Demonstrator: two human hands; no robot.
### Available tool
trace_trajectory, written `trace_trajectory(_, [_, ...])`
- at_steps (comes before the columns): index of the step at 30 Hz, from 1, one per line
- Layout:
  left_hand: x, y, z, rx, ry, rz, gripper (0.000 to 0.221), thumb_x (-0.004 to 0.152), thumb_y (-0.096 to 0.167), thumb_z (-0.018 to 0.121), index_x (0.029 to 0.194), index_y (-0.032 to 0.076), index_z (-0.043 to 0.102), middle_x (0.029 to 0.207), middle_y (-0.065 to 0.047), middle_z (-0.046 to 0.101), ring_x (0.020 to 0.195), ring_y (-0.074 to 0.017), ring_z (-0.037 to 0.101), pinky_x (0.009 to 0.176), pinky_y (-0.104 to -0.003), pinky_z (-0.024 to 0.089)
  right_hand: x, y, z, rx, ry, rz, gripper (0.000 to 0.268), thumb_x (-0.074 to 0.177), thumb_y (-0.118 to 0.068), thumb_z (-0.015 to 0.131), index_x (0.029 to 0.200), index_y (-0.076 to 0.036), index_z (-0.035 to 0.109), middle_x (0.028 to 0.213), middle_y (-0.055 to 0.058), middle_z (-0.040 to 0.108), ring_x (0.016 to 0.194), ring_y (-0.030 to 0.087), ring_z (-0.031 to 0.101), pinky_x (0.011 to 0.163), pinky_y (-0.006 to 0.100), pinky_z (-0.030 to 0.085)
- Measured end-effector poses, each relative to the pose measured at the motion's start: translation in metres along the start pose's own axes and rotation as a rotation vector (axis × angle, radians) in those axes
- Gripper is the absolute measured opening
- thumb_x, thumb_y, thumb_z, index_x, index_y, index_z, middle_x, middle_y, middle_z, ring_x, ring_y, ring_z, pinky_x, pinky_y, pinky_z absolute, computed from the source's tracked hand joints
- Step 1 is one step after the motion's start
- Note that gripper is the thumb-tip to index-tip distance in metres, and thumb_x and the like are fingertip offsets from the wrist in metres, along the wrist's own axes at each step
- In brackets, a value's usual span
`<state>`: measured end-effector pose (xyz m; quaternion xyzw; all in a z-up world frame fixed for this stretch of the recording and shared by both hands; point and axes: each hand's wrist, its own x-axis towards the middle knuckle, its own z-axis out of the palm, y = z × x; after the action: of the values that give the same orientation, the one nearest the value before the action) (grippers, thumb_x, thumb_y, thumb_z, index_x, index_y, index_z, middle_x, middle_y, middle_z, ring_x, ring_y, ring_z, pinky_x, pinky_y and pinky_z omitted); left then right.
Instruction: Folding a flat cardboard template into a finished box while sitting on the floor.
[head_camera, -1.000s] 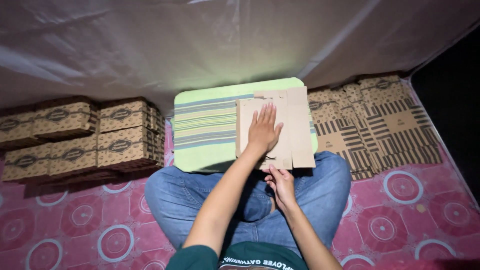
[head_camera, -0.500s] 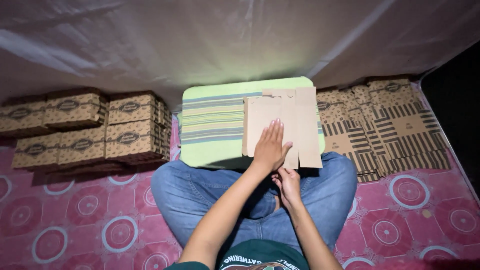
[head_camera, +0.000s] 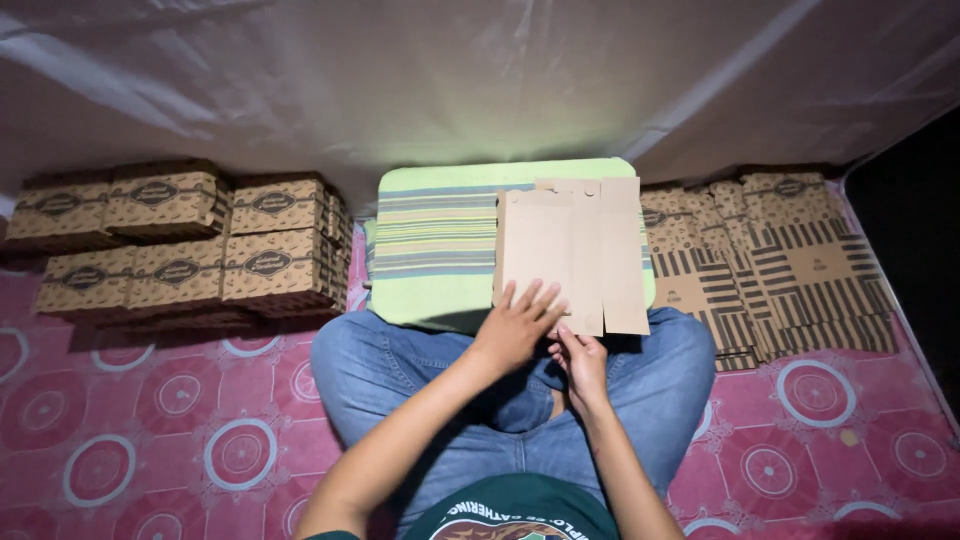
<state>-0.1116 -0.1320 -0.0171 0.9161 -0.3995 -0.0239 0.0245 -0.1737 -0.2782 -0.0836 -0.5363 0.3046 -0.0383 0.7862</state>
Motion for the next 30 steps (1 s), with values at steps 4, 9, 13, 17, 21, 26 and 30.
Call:
trace_trajectory(4, [-0.018, -0.017, -0.047, 0.067, 0.223, 0.008, 0.053, 0.097, 0.017, 0.051, 0.150, 0.020, 0.052, 0.149, -0.016, 0.056, 0.141, -0.0396, 0.048, 0.112, -0.067, 0.033, -0.003, -0.008, -0.004, 0.018, -0.004, -0.006, 0.019, 0.097, -0.017, 0.072, 0.101, 0.001, 0.068, 0.089, 0.016, 0.076, 0.063, 0.012, 0.067, 0.060, 0.018, 0.056])
trace_trajectory(9, [-0.040, -0.053, -0.024, 0.254, 0.444, -0.024, 0.033, 0.095, 0.015, 0.057, 0.126, 0.024, 0.065, 0.117, 0.000, 0.069, 0.101, -0.0204, 0.067, 0.094, -0.043, 0.049, -0.004, -0.019, -0.016, 0.029, -0.011, 0.026, 0.017, 0.097, -0.017, 0.071, 0.102, -0.001, 0.067, 0.092, 0.017, 0.077, 0.065, 0.012, 0.068, 0.061, 0.018, 0.057])
trace_trajectory(13, [-0.062, -0.071, -0.024, 0.253, 0.379, -0.043, 0.028, 0.094, 0.019, 0.056, 0.120, 0.025, 0.065, 0.105, 0.005, 0.068, 0.095, -0.0159, 0.065, 0.095, -0.041, 0.047, -0.002, -0.025, -0.023, 0.045, -0.024, 0.039, 0.018, 0.097, -0.019, 0.072, 0.101, -0.002, 0.067, 0.092, 0.015, 0.077, 0.067, 0.012, 0.069, 0.062, 0.018, 0.057])
trace_trajectory(17, [-0.067, -0.061, -0.023, 0.103, 0.254, -0.158, 0.060, 0.088, 0.047, 0.071, 0.138, 0.020, 0.055, 0.138, -0.007, 0.057, 0.116, -0.0257, 0.060, 0.099, -0.045, 0.046, -0.004, -0.027, -0.023, 0.077, -0.040, 0.061, 0.018, 0.097, -0.019, 0.073, 0.098, -0.002, 0.066, 0.093, 0.017, 0.076, 0.067, 0.014, 0.069, 0.063, 0.020, 0.057])
trace_trajectory(21, [-0.050, -0.060, -0.005, 0.089, 0.343, -0.117, 0.041, 0.090, 0.035, 0.072, 0.127, 0.023, 0.058, 0.129, -0.003, 0.057, 0.116, -0.0229, 0.058, 0.095, -0.041, 0.047, -0.003, -0.030, -0.023, 0.110, -0.055, 0.066, 0.018, 0.097, -0.020, 0.073, 0.097, -0.004, 0.066, 0.093, 0.016, 0.076, 0.068, 0.015, 0.069, 0.064, 0.021, 0.058])
trace_trajectory(26, [-0.051, -0.075, -0.011, 0.090, 0.372, -0.092, 0.026, 0.090, 0.021, 0.067, 0.115, 0.024, 0.064, 0.121, 0.000, 0.061, 0.116, -0.0205, 0.057, 0.096, -0.038, 0.046, 0.001, -0.032, -0.037, 0.102, -0.049, 0.065, 0.018, 0.097, -0.021, 0.074, 0.096, -0.005, 0.065, 0.093, 0.016, 0.076, 0.069, 0.015, 0.070, 0.064, 0.022, 0.058])
trace_trajectory(30, [-0.074, -0.099, -0.025, 0.095, 0.416, -0.163, 0.025, 0.088, 0.012, 0.068, 0.112, 0.021, 0.066, 0.121, -0.002, 0.064, 0.116, -0.0227, 0.060, 0.094, -0.040, 0.048, 0.000, -0.034, -0.039, 0.041, -0.037, 0.047, 0.020, 0.098, -0.023, 0.073, 0.097, -0.005, 0.065, 0.095, 0.016, 0.076, 0.069, 0.014, 0.070, 0.064, 0.020, 0.057])
